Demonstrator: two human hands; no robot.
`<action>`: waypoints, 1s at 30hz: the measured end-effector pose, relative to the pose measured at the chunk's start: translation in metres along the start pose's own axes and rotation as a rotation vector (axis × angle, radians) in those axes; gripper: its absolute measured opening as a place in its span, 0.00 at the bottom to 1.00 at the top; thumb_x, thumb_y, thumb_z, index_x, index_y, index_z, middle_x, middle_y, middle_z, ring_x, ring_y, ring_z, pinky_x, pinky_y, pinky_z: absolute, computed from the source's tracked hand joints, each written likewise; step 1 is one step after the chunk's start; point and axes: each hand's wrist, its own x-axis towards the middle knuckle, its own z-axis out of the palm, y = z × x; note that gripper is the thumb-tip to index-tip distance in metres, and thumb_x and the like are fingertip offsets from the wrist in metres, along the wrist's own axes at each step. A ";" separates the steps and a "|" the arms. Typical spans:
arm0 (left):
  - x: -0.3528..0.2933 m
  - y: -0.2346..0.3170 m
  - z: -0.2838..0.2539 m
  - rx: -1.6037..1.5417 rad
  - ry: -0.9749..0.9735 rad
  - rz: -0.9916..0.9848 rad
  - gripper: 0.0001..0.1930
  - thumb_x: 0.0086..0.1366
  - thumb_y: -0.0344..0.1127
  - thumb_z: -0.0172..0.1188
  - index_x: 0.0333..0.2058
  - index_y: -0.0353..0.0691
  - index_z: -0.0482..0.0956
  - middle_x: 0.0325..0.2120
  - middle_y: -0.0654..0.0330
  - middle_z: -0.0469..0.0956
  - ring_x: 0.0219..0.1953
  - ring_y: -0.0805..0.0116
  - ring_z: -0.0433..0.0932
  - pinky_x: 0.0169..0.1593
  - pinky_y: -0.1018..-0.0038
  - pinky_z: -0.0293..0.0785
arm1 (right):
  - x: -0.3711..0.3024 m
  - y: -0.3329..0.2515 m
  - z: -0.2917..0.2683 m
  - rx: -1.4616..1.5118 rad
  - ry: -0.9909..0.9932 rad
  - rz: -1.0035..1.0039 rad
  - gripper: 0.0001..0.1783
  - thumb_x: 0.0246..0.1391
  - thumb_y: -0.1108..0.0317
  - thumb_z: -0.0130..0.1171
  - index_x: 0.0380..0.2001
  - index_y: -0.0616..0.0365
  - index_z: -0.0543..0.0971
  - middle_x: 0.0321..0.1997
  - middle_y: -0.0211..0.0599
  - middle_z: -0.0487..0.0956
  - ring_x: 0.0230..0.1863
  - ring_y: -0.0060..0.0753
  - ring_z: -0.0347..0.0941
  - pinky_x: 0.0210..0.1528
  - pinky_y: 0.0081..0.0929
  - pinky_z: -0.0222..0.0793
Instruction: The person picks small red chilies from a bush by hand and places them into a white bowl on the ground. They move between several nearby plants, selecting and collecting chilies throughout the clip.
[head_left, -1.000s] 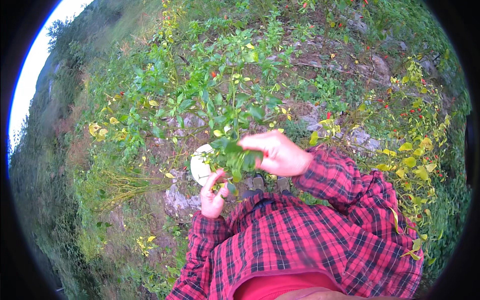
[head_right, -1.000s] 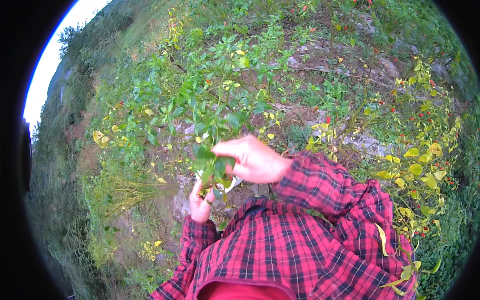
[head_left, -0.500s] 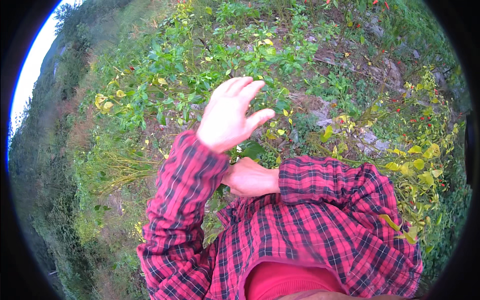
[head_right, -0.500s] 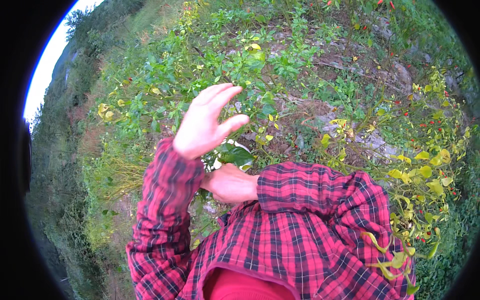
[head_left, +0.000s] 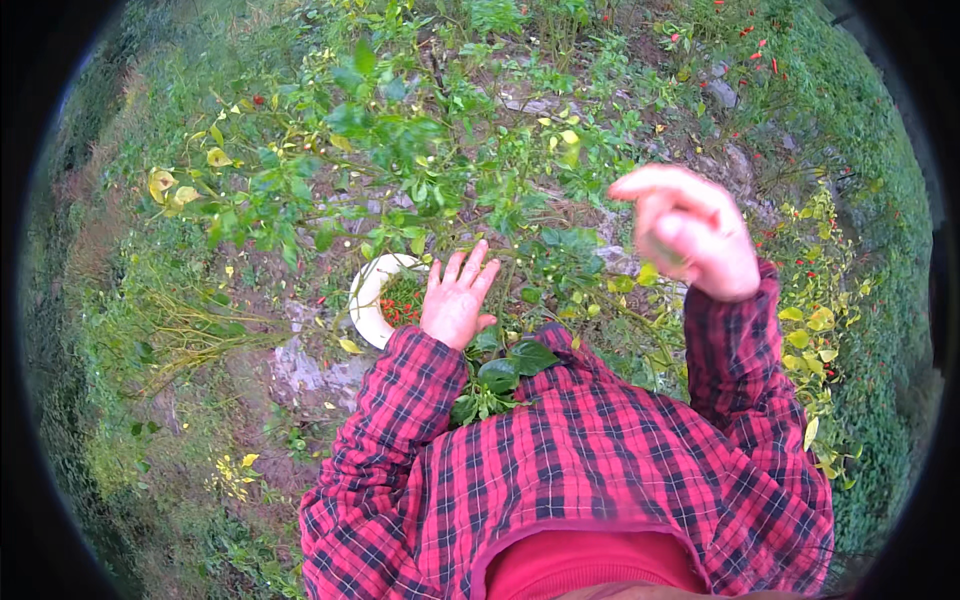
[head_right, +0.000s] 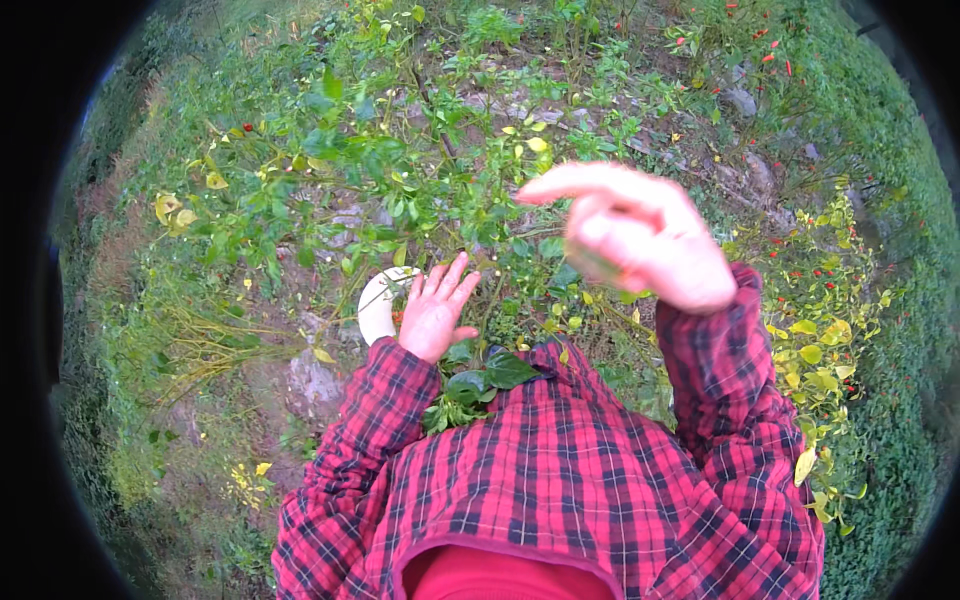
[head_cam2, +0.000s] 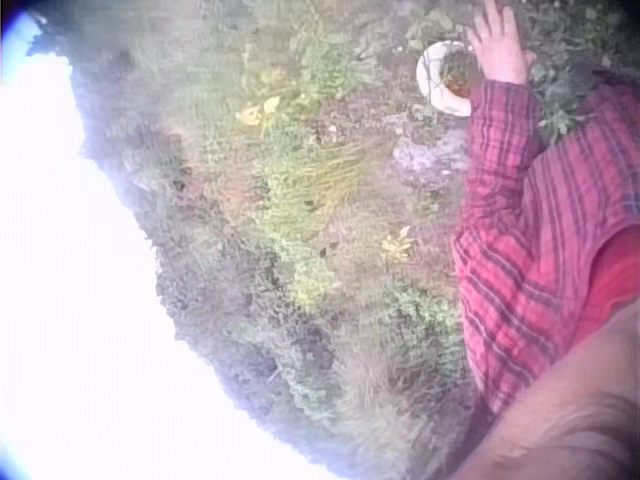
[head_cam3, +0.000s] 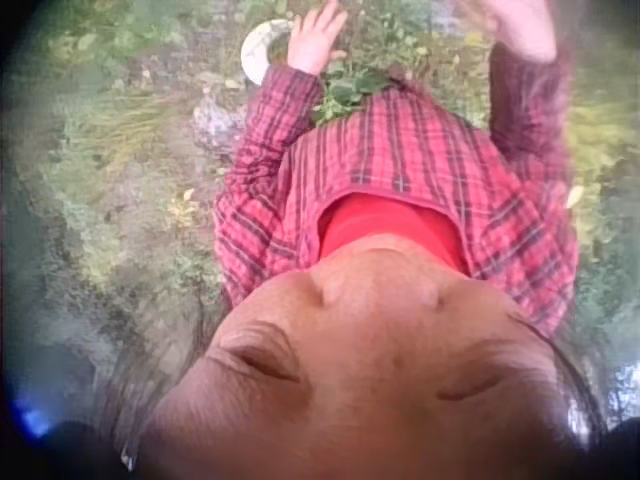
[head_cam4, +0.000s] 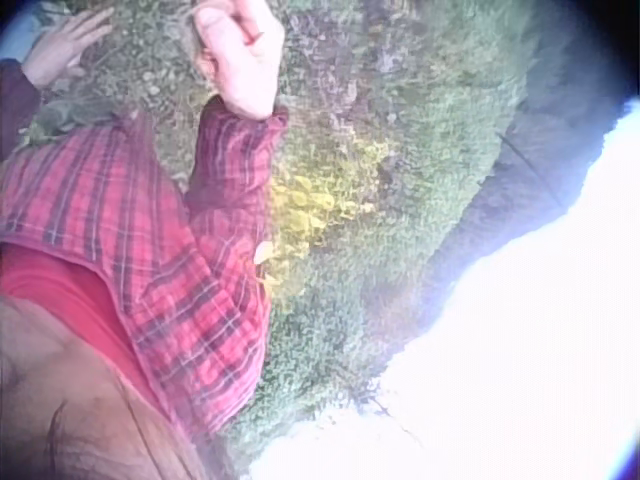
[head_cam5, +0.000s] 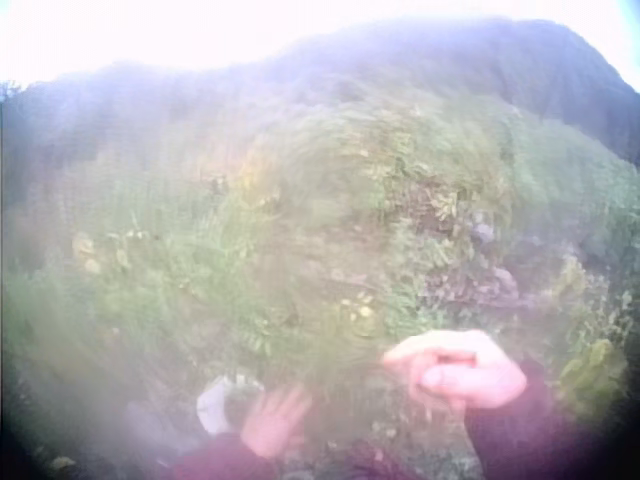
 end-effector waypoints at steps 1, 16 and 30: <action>-0.005 0.002 0.003 -0.026 0.022 0.018 0.41 0.38 0.42 0.68 0.53 0.48 0.60 0.59 0.62 0.49 0.58 0.57 0.54 0.58 0.54 0.51 | 0.009 -0.006 -0.010 0.173 0.102 -0.095 0.17 0.55 0.64 0.45 0.46 0.63 0.68 0.16 0.21 0.62 0.10 0.06 0.49 0.11 0.08 0.44; -0.020 -0.017 -0.004 -0.110 0.056 -0.107 0.28 0.38 0.29 0.61 0.44 0.43 0.71 0.58 0.67 0.53 0.57 0.61 0.55 0.60 0.57 0.49 | 0.239 0.102 -0.049 -0.802 -0.471 0.159 0.13 0.49 0.61 0.53 0.38 0.50 0.76 0.28 0.29 0.77 0.23 0.24 0.69 0.27 0.26 0.65; -0.020 -0.027 -0.024 -0.247 0.004 -0.287 0.18 0.44 0.27 0.55 0.38 0.42 0.73 0.57 0.66 0.56 0.57 0.60 0.57 0.57 0.54 0.53 | 0.235 0.208 -0.001 -0.863 -0.393 0.142 0.19 0.48 0.55 0.53 0.39 0.52 0.65 0.19 0.42 0.73 0.25 0.48 0.71 0.26 0.39 0.65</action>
